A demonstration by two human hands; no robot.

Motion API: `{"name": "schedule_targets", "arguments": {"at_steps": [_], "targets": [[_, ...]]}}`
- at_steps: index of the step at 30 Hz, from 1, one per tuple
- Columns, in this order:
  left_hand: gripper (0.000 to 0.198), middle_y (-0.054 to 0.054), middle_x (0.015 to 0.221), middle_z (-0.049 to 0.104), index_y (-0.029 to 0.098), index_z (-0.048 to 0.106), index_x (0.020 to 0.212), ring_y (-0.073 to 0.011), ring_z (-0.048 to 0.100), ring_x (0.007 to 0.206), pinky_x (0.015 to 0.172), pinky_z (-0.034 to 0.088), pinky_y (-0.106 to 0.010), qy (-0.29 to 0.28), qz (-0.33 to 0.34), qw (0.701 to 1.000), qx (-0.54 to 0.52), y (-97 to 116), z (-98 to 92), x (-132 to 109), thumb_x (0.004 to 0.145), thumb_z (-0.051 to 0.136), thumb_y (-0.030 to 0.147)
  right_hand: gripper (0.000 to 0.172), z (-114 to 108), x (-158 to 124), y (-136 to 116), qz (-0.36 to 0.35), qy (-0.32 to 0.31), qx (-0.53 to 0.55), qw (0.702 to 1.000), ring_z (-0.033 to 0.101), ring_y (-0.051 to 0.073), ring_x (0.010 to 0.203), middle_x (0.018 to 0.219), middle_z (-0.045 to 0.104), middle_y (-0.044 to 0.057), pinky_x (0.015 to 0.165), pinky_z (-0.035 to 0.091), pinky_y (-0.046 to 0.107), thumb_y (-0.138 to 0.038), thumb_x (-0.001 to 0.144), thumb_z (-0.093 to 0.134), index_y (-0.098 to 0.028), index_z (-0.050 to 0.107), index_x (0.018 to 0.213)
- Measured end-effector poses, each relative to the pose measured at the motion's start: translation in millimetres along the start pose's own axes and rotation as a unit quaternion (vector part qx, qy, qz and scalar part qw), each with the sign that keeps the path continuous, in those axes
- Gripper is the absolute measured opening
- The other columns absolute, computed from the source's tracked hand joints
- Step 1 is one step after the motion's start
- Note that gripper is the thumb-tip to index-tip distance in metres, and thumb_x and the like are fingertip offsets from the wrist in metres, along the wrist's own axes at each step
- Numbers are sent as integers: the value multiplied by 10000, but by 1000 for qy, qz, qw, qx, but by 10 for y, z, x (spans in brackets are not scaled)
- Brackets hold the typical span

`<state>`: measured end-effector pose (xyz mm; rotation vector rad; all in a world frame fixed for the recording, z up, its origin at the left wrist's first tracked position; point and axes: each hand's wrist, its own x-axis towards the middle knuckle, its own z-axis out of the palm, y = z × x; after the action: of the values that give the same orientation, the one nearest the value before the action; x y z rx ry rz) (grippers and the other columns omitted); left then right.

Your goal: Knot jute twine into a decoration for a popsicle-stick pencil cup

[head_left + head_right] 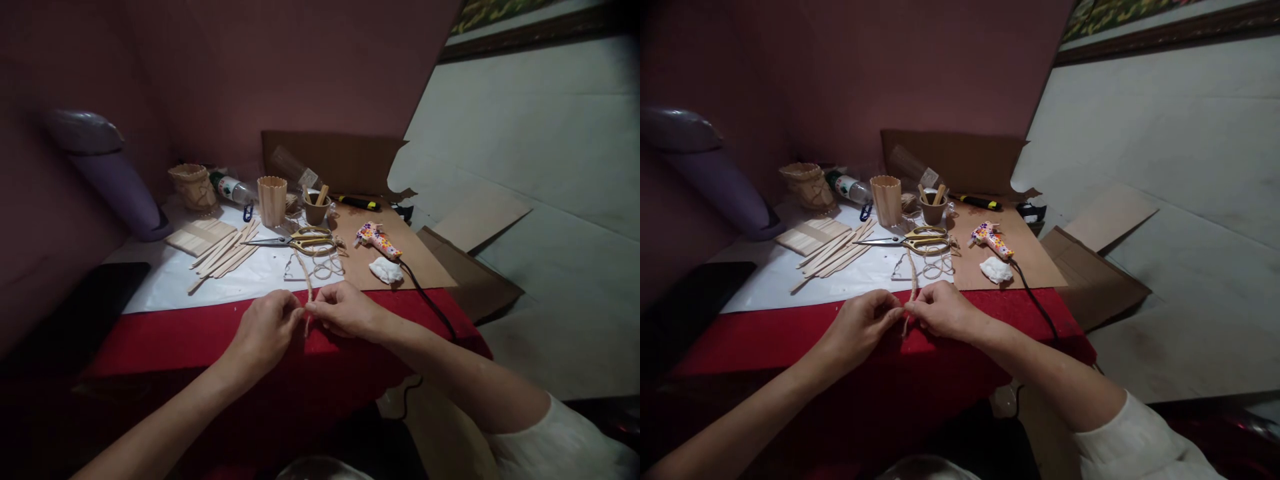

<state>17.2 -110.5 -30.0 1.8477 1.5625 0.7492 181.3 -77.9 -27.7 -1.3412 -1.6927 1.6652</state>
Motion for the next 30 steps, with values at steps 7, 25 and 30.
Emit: {"name": "schedule_targets", "arguments": {"at_steps": [7, 25, 30], "targets": [[158, -60, 641, 631, 209, 657, 700, -168, 517, 566, 546, 265, -250, 110, 42, 992, 51, 128, 119, -180, 784, 550, 289, 297, 44, -64, -62, 49, -7, 103, 993, 314, 15, 268, 410, 442, -75, 269, 135, 149, -317, 768, 599, -160, 434, 577], [202, 32, 483, 492, 143, 548, 675, -61, 366, 350, 324, 243, -173, -107, -119, 934, -320, 161, 99, 13, 741, 547, 334, 148, -2, -65, 15, -24, 4, 68, 997, 335, 22, 347, 485, 509, -47, 336, 216, 159, -247, 689, 599, -141, 519, 624], [197, 27, 482, 499, 114, 634, 649, -51, 341, 399, 380, 229, -178, -62, -92, 965, -239, 62, 122, 72, 690, 594, 303, 109, -36, -93, 71, -70, 42, -61, 995, 392, 49, 416, 512, 494, -36, 381, 261, 171, -216, 720, 556, -151, 530, 638]]}}
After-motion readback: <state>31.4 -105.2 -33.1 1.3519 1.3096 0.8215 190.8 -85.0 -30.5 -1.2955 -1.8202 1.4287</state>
